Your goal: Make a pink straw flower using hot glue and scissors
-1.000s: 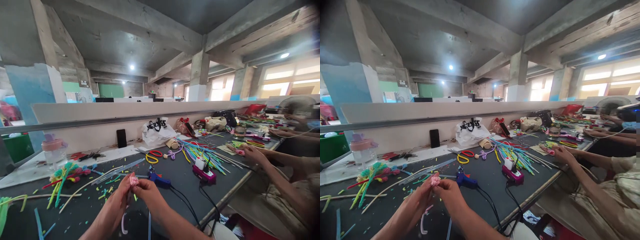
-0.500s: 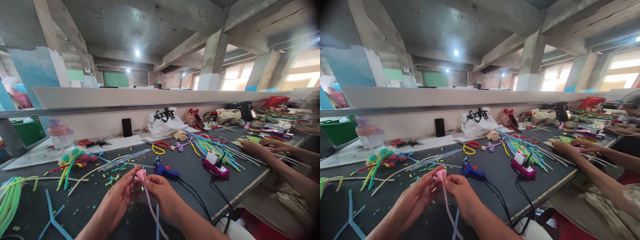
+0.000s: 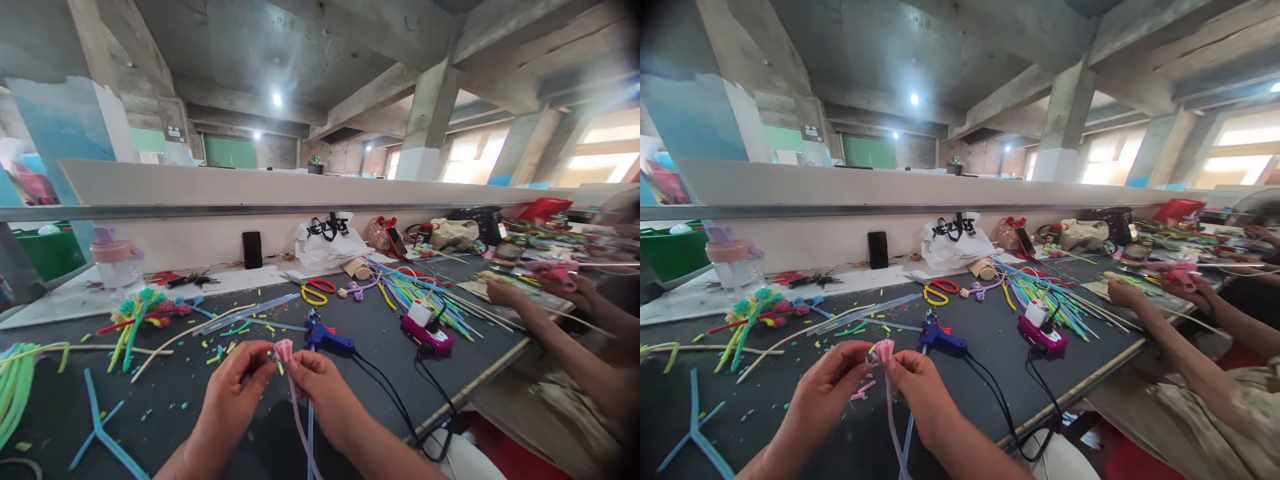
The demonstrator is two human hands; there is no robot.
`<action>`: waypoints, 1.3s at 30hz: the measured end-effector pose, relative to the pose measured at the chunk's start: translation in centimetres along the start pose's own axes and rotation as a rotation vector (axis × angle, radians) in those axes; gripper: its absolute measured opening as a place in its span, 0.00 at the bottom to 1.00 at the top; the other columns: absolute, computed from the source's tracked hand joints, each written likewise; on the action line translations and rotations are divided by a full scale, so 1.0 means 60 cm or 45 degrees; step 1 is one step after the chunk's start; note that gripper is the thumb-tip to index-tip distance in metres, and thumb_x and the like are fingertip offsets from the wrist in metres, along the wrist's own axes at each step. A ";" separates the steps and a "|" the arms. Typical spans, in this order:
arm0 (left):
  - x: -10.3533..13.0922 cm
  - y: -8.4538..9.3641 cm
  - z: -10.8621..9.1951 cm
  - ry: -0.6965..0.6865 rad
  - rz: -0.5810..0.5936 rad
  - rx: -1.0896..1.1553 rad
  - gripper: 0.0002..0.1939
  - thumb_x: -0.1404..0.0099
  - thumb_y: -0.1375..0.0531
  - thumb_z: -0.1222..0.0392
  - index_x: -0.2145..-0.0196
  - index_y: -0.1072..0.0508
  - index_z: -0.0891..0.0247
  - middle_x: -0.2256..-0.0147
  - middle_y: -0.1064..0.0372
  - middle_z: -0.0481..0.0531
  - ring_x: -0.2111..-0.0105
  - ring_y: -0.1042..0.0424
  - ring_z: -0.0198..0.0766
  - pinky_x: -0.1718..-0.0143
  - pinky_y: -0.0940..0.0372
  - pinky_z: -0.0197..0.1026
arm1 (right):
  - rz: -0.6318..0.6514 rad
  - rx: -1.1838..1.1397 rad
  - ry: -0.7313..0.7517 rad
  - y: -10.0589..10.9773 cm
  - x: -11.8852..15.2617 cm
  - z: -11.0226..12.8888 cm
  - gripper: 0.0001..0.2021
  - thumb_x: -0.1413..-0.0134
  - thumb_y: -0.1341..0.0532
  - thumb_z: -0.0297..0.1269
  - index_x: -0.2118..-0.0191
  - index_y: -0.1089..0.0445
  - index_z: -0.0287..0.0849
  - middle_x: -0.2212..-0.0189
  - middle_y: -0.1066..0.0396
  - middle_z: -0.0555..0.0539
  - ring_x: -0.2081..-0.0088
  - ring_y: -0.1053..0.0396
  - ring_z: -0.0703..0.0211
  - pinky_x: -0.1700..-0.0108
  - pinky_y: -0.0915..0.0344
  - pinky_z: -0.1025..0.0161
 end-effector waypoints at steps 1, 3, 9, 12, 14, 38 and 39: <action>0.002 -0.002 -0.004 -0.031 0.015 -0.021 0.10 0.48 0.36 0.59 0.65 0.24 0.58 0.72 0.30 0.49 0.72 0.33 0.38 0.69 0.39 0.37 | -0.006 0.043 0.021 0.000 0.001 0.001 0.19 0.58 0.34 0.51 0.77 0.33 0.39 0.82 0.47 0.56 0.78 0.55 0.68 0.74 0.58 0.67; 0.005 -0.002 -0.009 -0.082 0.006 -0.063 0.10 0.49 0.35 0.60 0.66 0.24 0.58 0.73 0.31 0.49 0.73 0.34 0.38 0.70 0.39 0.37 | -0.017 0.093 0.041 0.000 0.003 0.001 0.19 0.57 0.35 0.52 0.77 0.34 0.39 0.82 0.47 0.56 0.78 0.55 0.68 0.74 0.58 0.66; 0.012 0.006 0.009 -0.082 -0.105 -0.060 0.16 0.55 0.31 0.60 0.66 0.26 0.56 0.73 0.32 0.46 0.75 0.36 0.36 0.69 0.40 0.36 | -0.046 0.045 0.022 0.000 0.004 -0.003 0.19 0.59 0.34 0.51 0.77 0.35 0.39 0.82 0.46 0.56 0.78 0.53 0.67 0.74 0.58 0.66; 0.015 0.005 -0.001 -0.135 -0.088 -0.130 0.15 0.55 0.31 0.60 0.67 0.26 0.56 0.74 0.32 0.46 0.75 0.37 0.36 0.70 0.41 0.36 | -0.050 0.017 0.019 -0.002 0.005 -0.004 0.18 0.59 0.34 0.51 0.77 0.35 0.39 0.82 0.46 0.55 0.78 0.53 0.67 0.74 0.58 0.66; 0.015 0.003 -0.016 -0.199 -0.062 -0.213 0.10 0.51 0.33 0.60 0.68 0.25 0.55 0.74 0.31 0.47 0.75 0.36 0.37 0.70 0.41 0.36 | -0.045 0.024 0.026 -0.004 0.006 -0.004 0.18 0.59 0.34 0.51 0.76 0.34 0.39 0.82 0.46 0.56 0.78 0.53 0.67 0.74 0.58 0.66; 0.001 -0.056 0.057 0.352 0.432 0.209 0.19 0.45 0.40 0.44 0.67 0.22 0.64 0.75 0.29 0.50 0.74 0.34 0.37 0.72 0.39 0.35 | 0.070 -0.396 -0.045 -0.014 0.011 -0.005 0.16 0.61 0.31 0.45 0.73 0.29 0.36 0.79 0.37 0.51 0.78 0.43 0.68 0.71 0.47 0.68; 0.006 -0.062 0.055 0.350 0.418 0.272 0.18 0.45 0.39 0.46 0.65 0.22 0.62 0.72 0.28 0.50 0.70 0.32 0.38 0.68 0.38 0.36 | 0.050 -0.392 -0.039 -0.012 0.011 -0.008 0.16 0.60 0.31 0.45 0.73 0.29 0.36 0.79 0.37 0.51 0.77 0.42 0.68 0.70 0.46 0.68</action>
Point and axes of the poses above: each hand's wrist, its own x-axis away from the middle knuckle, its own y-axis out of the back of the hand, z = x × y, the point moved 7 cm from there along -x, towards the middle knuckle
